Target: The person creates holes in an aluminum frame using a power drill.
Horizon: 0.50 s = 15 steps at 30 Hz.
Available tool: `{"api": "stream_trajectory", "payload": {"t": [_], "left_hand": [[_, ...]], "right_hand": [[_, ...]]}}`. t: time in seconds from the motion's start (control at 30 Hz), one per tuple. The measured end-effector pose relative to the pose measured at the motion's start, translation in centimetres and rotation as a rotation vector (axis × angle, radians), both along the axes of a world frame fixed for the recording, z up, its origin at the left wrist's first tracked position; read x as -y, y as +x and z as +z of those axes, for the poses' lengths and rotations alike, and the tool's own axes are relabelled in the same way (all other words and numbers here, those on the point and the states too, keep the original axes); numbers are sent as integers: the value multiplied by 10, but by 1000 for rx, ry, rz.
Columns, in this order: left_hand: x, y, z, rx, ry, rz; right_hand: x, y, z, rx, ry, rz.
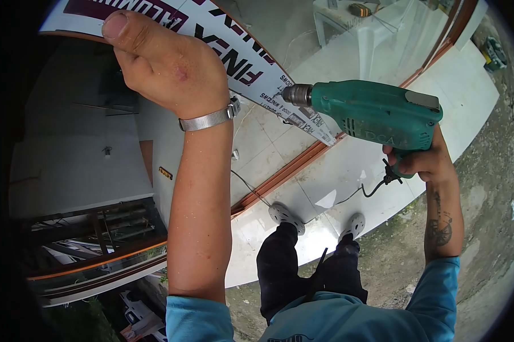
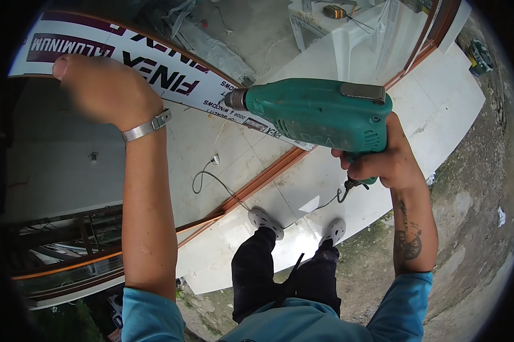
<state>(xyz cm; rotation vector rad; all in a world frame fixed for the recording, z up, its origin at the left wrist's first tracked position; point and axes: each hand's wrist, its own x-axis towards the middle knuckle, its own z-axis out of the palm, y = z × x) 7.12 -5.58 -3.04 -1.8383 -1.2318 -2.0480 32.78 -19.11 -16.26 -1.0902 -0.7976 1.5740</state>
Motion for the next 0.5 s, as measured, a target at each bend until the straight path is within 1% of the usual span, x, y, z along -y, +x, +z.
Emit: {"api": "stream_trajectory", "payload": {"t": [0.07,0.13,0.2,0.3,0.37,0.47,0.5], "left_hand": [[0,-5,0,27,-58,65],[-1,-10,-2,-8,-49,69],[-3,-12,-2,-40,-31,71],[-2,-8,-2,-34,-55,114],[-3,4,0,-44,46,24],[-2,9,1,-25,31,53],[-3,7,0,-21,32,57]], "right_hand": [[-15,8,-2,-13,106,108],[-25,17,-9,-33,112,90],[-37,27,-12,-115,100,201],[-41,28,-12,-148,113,208],[-38,29,-13,-169,126,203],[-9,18,-14,-102,121,152],[2,8,-8,-13,132,131]]}}
